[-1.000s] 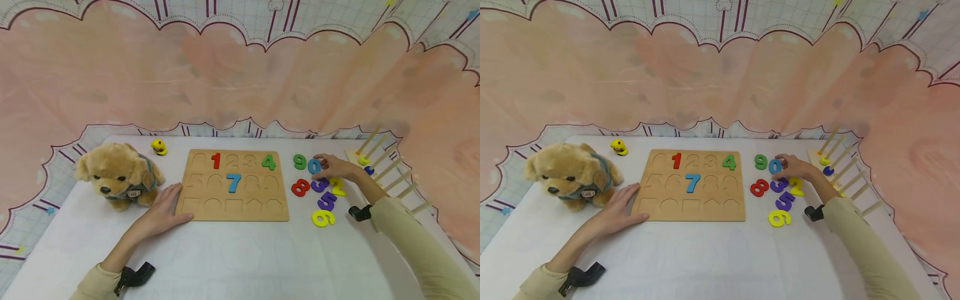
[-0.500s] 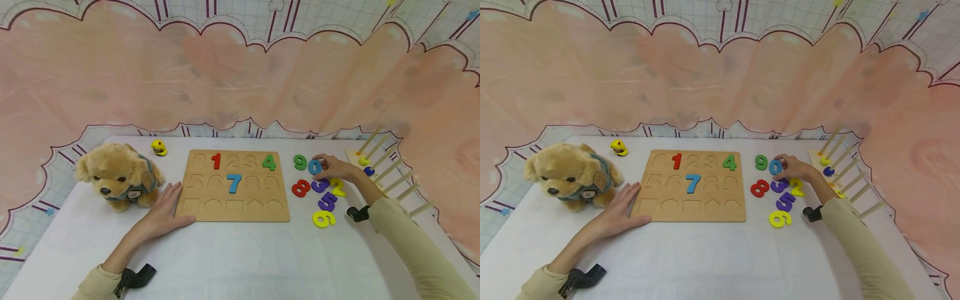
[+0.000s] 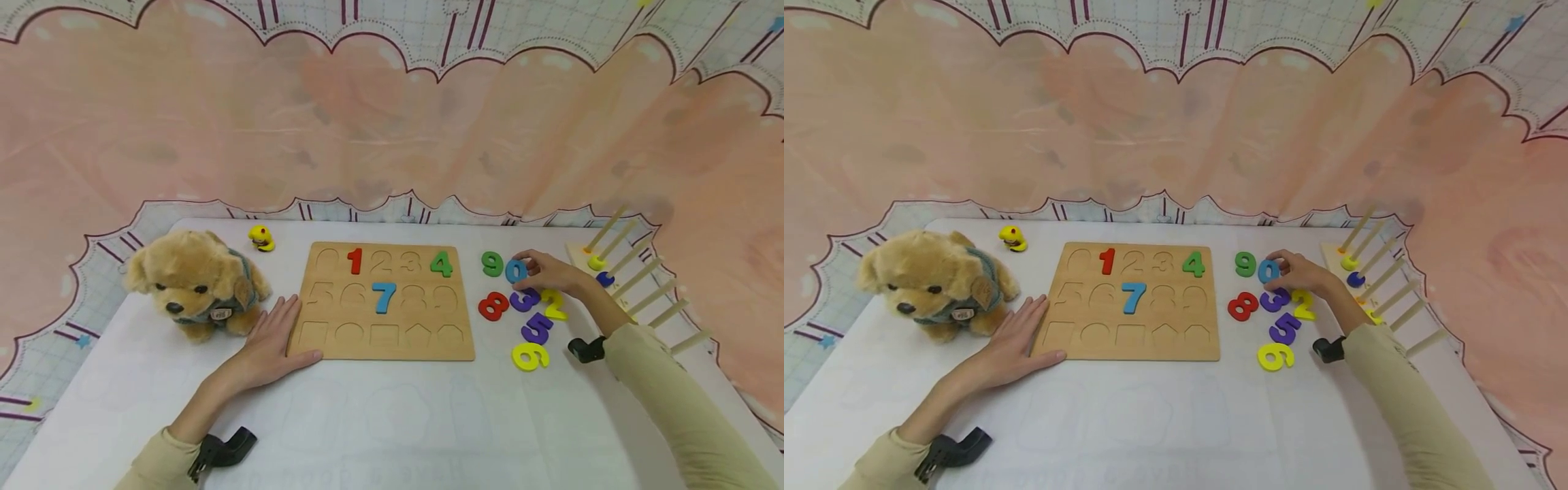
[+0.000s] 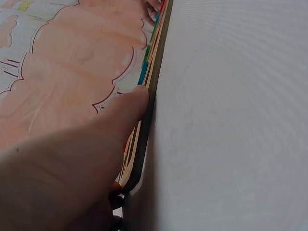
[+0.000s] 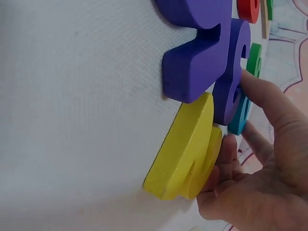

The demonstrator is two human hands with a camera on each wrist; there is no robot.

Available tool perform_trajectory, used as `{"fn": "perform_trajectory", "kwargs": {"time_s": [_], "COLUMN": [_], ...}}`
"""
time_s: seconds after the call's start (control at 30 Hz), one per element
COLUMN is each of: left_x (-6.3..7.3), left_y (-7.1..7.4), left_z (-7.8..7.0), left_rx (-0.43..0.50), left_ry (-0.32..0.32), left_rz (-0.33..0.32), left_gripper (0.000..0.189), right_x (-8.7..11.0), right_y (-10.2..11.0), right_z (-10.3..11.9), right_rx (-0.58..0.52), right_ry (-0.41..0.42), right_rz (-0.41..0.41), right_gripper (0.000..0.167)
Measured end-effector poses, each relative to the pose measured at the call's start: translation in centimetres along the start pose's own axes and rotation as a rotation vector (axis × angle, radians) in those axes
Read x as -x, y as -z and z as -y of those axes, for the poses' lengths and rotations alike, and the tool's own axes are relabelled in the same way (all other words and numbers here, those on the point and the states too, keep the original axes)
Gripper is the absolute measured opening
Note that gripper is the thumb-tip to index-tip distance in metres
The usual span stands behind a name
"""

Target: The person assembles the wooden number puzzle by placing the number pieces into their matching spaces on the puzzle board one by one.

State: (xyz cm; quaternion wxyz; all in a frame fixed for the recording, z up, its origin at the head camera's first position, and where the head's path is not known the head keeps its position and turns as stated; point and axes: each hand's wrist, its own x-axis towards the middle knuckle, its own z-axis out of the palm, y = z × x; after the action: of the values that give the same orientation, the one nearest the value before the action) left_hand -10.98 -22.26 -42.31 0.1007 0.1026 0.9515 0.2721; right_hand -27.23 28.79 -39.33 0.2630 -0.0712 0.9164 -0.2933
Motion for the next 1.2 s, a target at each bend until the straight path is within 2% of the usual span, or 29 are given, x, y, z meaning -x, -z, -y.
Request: {"fn": "perform_trajectory", "kwargs": {"time_s": [0.23,0.4,0.5,0.63,0.83,1.07,1.2], "left_x": [0.4,0.5,0.6,0.5,0.5,0.6,0.6], "left_y": [0.2,0.1,0.1,0.1,-0.1,-0.1,0.0], "left_z": [-0.3,-0.2,-0.2,-0.1,0.0,0.0,0.0], "left_rx": [-0.045,-0.075,-0.085,-0.083,-0.084,-0.087,-0.089], "left_ry": [-0.034,-0.043,-0.045,-0.049,-0.060,-0.067,-0.065], "left_rz": [0.022,0.030,0.032,0.030,0.018,0.011,0.014], "left_gripper": [0.100,0.098,0.098,0.097,0.096,0.095,0.095], "right_x": [1.2,1.4,1.5,1.6,1.5,1.3,1.1], "right_y": [0.7,0.2,-0.4,-1.2,-2.5,-4.1,-5.2], "right_z": [1.0,2.0,2.8,4.1,5.6,7.2,8.5], "right_rx": [-0.047,-0.049,-0.051,-0.047,-0.047,-0.062,-0.092], "right_ry": [0.003,0.059,0.123,0.199,0.267,0.376,0.427], "right_rz": [-0.152,-0.284,-0.325,-0.343,-0.345,-0.321,-0.268], "right_gripper": [0.078,0.074,0.071,0.066,0.062,0.056,0.056]}}
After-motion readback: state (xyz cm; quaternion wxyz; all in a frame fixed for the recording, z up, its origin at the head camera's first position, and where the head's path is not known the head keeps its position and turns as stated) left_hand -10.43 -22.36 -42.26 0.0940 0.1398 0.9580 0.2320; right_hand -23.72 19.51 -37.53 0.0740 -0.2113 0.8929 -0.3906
